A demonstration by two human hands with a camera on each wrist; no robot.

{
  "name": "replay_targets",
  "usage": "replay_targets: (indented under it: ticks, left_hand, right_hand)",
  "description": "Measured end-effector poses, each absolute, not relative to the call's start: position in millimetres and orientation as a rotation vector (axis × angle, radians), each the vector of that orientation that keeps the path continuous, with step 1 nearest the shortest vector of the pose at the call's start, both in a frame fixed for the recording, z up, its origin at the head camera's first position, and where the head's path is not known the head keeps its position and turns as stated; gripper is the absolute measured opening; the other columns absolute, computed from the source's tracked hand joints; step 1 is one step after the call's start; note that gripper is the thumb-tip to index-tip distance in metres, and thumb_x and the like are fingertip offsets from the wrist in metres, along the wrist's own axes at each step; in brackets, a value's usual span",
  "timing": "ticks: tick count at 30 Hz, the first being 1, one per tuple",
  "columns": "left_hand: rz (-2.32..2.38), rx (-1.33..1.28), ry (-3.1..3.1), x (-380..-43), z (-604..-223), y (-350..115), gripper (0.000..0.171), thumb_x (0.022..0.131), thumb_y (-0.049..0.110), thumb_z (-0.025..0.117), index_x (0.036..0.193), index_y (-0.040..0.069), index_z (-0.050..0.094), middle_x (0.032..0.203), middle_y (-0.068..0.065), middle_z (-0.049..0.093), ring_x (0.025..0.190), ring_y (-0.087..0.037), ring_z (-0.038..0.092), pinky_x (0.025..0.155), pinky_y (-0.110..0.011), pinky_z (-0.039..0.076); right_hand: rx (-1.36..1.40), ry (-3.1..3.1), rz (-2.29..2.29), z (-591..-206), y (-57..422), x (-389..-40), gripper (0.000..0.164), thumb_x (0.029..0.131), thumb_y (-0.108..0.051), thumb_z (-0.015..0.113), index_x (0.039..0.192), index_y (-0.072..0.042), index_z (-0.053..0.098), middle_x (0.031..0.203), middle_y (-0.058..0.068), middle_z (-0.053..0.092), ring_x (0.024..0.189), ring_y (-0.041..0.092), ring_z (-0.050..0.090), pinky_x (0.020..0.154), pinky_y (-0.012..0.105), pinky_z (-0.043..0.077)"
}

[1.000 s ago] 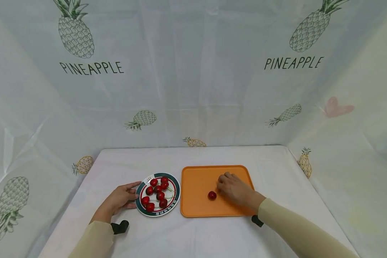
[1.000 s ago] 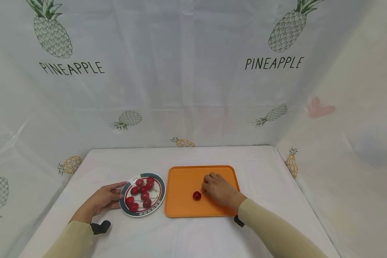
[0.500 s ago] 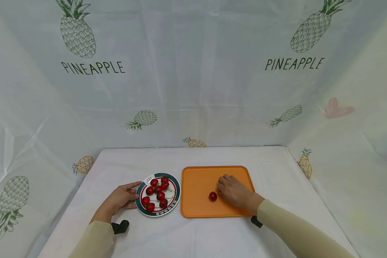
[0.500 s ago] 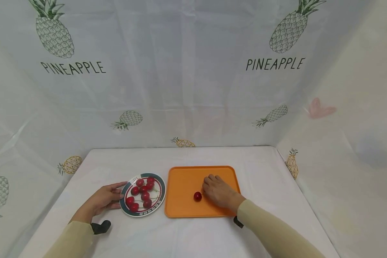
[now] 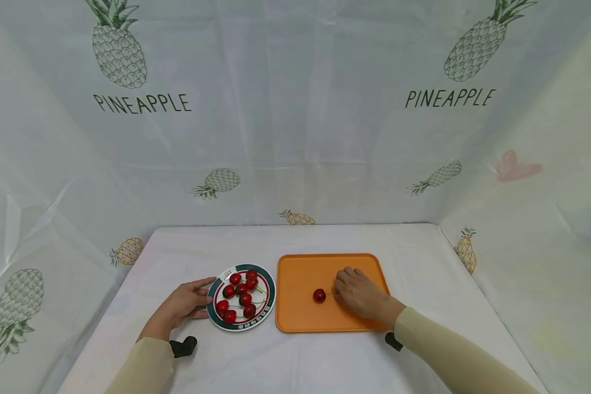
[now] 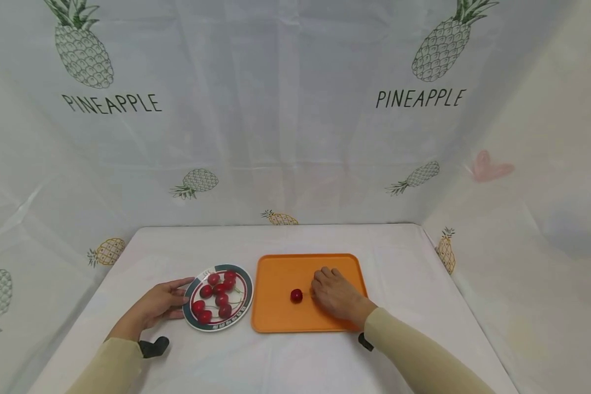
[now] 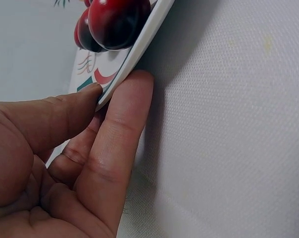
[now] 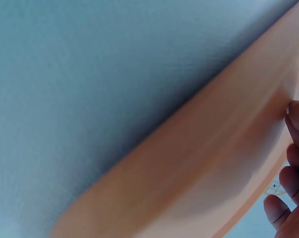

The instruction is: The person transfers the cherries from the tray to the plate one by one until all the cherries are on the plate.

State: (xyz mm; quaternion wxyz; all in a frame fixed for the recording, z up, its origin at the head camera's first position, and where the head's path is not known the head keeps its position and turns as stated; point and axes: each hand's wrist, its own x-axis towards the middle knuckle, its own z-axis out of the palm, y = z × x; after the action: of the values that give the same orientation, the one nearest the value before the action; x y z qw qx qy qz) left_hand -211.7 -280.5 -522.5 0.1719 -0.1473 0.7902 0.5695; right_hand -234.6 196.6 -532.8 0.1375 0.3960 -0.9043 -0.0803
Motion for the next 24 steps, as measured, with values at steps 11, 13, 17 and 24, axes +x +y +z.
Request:
replay_targets:
  ticks: [11, 13, 17, 24]
  left_hand:
    - [1.615, -0.423, 2.247, -212.0, -522.9, -280.6, 0.063, 0.100, -0.001, 0.065, 0.159, 0.013, 0.048, 0.125, -0.021, 0.055, 0.085, -0.021, 0.068, 0.077, -0.037, 0.066]
    - [1.615, -0.420, 2.247, -211.8, -523.3, -280.5, 0.063, 0.100, -0.002, 0.065, 0.159, 0.013, 0.047, 0.126, -0.021, 0.055, 0.086, -0.021, 0.069, 0.077, -0.037, 0.066]
    - [1.620, -0.427, 2.247, -211.9, -524.1, -280.3, 0.063, 0.100, -0.003, 0.064, 0.159, 0.013, 0.048, 0.125, -0.021, 0.055, 0.087, -0.021, 0.070, 0.077, -0.037, 0.066]
    - [1.621, -0.407, 2.242, -212.4, -523.7, -280.9, 0.063, 0.101, -0.002, 0.063, 0.160, 0.012, 0.046, 0.124, -0.020, 0.055, 0.087, -0.020, 0.070, 0.078, -0.038, 0.066]
  right_hand:
    - [1.100, -2.490, -0.206, -535.5, 195.1, -236.5, 0.020, 0.097, -0.028, 0.074, 0.098, -0.011, 0.064, 0.096, 0.002, 0.054, 0.087, 0.021, 0.045, 0.075, 0.031, 0.037]
    - [1.084, -2.480, -0.213, -535.4, 195.2, -236.1, 0.021, 0.096, -0.029, 0.075, 0.100, -0.011, 0.064, 0.097, 0.002, 0.055, 0.087, 0.022, 0.045, 0.075, 0.031, 0.038]
    - [1.058, -2.462, -0.196, -535.0, 195.0, -235.6, 0.023, 0.096, -0.030, 0.075, 0.104, -0.011, 0.064, 0.098, 0.004, 0.056, 0.088, 0.023, 0.046, 0.075, 0.032, 0.038]
    - [1.002, -2.441, -0.132, -534.9, 194.7, -236.0, 0.023, 0.096, -0.031, 0.073, 0.103, -0.011, 0.064, 0.097, 0.004, 0.056, 0.087, 0.024, 0.045, 0.074, 0.032, 0.034]
